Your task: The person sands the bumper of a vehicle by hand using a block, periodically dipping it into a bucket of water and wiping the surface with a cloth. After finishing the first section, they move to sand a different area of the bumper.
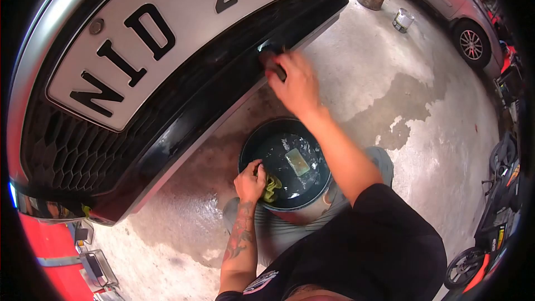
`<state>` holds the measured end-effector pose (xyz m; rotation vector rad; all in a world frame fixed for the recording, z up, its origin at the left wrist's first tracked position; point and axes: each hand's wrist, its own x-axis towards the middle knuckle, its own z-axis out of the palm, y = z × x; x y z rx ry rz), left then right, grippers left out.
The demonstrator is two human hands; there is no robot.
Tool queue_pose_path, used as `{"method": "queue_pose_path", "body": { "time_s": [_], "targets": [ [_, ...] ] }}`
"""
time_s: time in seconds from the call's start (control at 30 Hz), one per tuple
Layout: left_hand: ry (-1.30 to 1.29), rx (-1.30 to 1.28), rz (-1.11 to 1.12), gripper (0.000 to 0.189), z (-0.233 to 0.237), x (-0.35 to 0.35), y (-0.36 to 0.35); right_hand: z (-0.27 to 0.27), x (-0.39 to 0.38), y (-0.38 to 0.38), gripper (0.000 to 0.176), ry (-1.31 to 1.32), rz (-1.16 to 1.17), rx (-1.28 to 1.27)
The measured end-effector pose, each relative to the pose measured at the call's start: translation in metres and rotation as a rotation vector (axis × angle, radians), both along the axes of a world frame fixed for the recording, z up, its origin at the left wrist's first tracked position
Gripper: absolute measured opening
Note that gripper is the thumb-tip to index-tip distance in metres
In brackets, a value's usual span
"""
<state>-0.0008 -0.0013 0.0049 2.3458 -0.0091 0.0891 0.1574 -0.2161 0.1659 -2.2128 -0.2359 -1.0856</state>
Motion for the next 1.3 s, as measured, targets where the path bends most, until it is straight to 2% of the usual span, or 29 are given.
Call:
{"method": "queue_pose_path", "body": {
  "time_s": [0.07, 0.17, 0.27, 0.37, 0.47, 0.6, 0.8, 1.0, 1.13, 1.3],
  "targets": [
    [-0.008, -0.012, 0.003, 0.023, 0.0, 0.002, -0.001, -0.011, -0.018, 0.005, 0.027, -0.022, 0.047, 0.009],
    [-0.03, -0.023, 0.009, 0.021, -0.003, -0.001, 0.0, -0.009, 0.001, -0.005, 0.028, -0.016, 0.016, -0.072],
    [-0.043, -0.019, 0.008, 0.021, -0.002, 0.001, -0.002, 0.003, 0.016, -0.006, 0.028, -0.015, -0.073, -0.046],
    [-0.039, -0.012, 0.007, 0.021, 0.0, 0.001, -0.002, -0.008, -0.004, 0.001, 0.027, 0.019, -0.053, -0.06],
    [-0.039, -0.016, 0.01, 0.022, -0.002, 0.001, -0.001, -0.013, -0.014, 0.001, 0.027, -0.059, 0.002, -0.066],
    [-0.026, -0.022, 0.012, 0.023, -0.003, 0.0, -0.002, 0.002, 0.016, -0.01, 0.026, -0.009, -0.078, -0.097],
    [-0.028, -0.01, 0.013, 0.023, -0.003, 0.001, -0.002, -0.01, -0.018, -0.001, 0.026, -0.066, 0.059, -0.109],
    [-0.018, 0.013, 0.014, 0.022, 0.005, 0.0, -0.004, 0.004, 0.01, -0.005, 0.03, -0.019, -0.049, -0.119],
    [-0.012, 0.004, 0.013, 0.022, 0.003, 0.001, -0.004, -0.012, -0.017, 0.002, 0.024, -0.059, 0.024, -0.113],
    [-0.013, -0.005, 0.008, 0.023, 0.004, -0.001, -0.004, 0.001, 0.014, -0.008, 0.025, -0.019, -0.052, -0.123]
  ]
}}
